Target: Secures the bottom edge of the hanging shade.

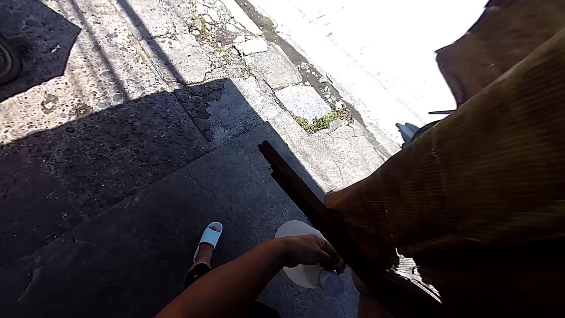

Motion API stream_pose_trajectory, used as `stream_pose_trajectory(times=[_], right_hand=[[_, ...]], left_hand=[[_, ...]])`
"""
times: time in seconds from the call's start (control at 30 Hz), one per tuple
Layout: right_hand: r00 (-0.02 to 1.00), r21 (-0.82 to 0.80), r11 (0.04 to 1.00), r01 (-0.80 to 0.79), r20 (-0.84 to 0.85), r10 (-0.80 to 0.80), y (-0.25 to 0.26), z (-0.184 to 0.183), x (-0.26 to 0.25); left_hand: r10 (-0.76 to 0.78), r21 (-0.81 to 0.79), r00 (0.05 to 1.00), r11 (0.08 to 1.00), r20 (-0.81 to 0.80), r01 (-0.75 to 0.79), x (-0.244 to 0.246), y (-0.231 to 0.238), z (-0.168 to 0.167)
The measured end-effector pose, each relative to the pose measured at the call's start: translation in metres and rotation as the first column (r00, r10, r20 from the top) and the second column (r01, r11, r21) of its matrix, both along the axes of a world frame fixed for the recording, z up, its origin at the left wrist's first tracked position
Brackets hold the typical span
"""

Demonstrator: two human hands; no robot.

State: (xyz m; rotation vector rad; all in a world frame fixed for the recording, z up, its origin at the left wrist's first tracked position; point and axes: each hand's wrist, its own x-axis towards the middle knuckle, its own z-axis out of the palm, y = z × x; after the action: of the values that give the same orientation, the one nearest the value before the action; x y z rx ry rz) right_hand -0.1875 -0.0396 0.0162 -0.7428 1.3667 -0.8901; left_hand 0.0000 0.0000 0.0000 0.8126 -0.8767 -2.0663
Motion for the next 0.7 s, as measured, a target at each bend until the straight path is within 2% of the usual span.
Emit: stream_pose_trajectory(times=[0.03, 0.07, 0.13, 0.23, 0.3, 0.37, 0.47, 0.57, 0.7], right_hand=[[0.975, -0.248, 0.947, -0.205, 0.030, 0.219, 0.003, -0.035, -0.038], [0.974, -0.345, 0.913, -0.219, -0.014, 0.228, 0.007, -0.049, -0.051], [0.986, -0.278, 0.946, -0.166, -0.059, 0.156, 0.027, -0.033, -0.043], [0.979, -0.252, 0.947, -0.200, -0.010, 0.204, 0.053, -0.006, -0.027], [0.992, -0.200, 0.972, -0.124, -0.056, 0.115, 0.060, 0.013, -0.011], [0.997, -0.078, 0.997, -0.017, -0.079, 0.010, 0.065, 0.035, 0.004], [0.994, 0.021, 1.000, 0.021, -0.107, -0.018, 0.076, 0.060, 0.021], [0.973, 0.037, 0.998, -0.047, -0.224, 0.055, 0.085, 0.062, 0.026], [0.960, 0.225, 0.967, -0.118, -0.222, 0.169, 0.078, 0.068, 0.033]], left_hand=[[0.022, -0.015, 1.000, 1.000, 0.005, -0.022, -0.002, -0.001, -0.001], [0.043, -0.019, 0.999, 0.999, 0.018, -0.043, -0.005, -0.002, -0.002], [0.080, -0.037, 0.993, 0.996, 0.085, -0.077, -0.009, -0.004, -0.001], [0.135, -0.105, 0.967, 0.988, 0.218, -0.114, -0.015, -0.003, -0.004], [0.171, -0.145, 0.942, 0.980, 0.289, -0.133, -0.016, -0.002, -0.004], [0.214, -0.183, 0.909, 0.971, 0.358, -0.157, -0.016, 0.001, -0.001], [0.272, -0.186, 0.870, 0.959, 0.412, -0.212, -0.019, 0.003, 0.002], [0.341, -0.085, 0.881, 0.939, 0.328, -0.332, -0.025, 0.009, 0.002], [0.379, 0.052, 0.910, 0.919, 0.167, -0.392, -0.027, 0.013, 0.006]])
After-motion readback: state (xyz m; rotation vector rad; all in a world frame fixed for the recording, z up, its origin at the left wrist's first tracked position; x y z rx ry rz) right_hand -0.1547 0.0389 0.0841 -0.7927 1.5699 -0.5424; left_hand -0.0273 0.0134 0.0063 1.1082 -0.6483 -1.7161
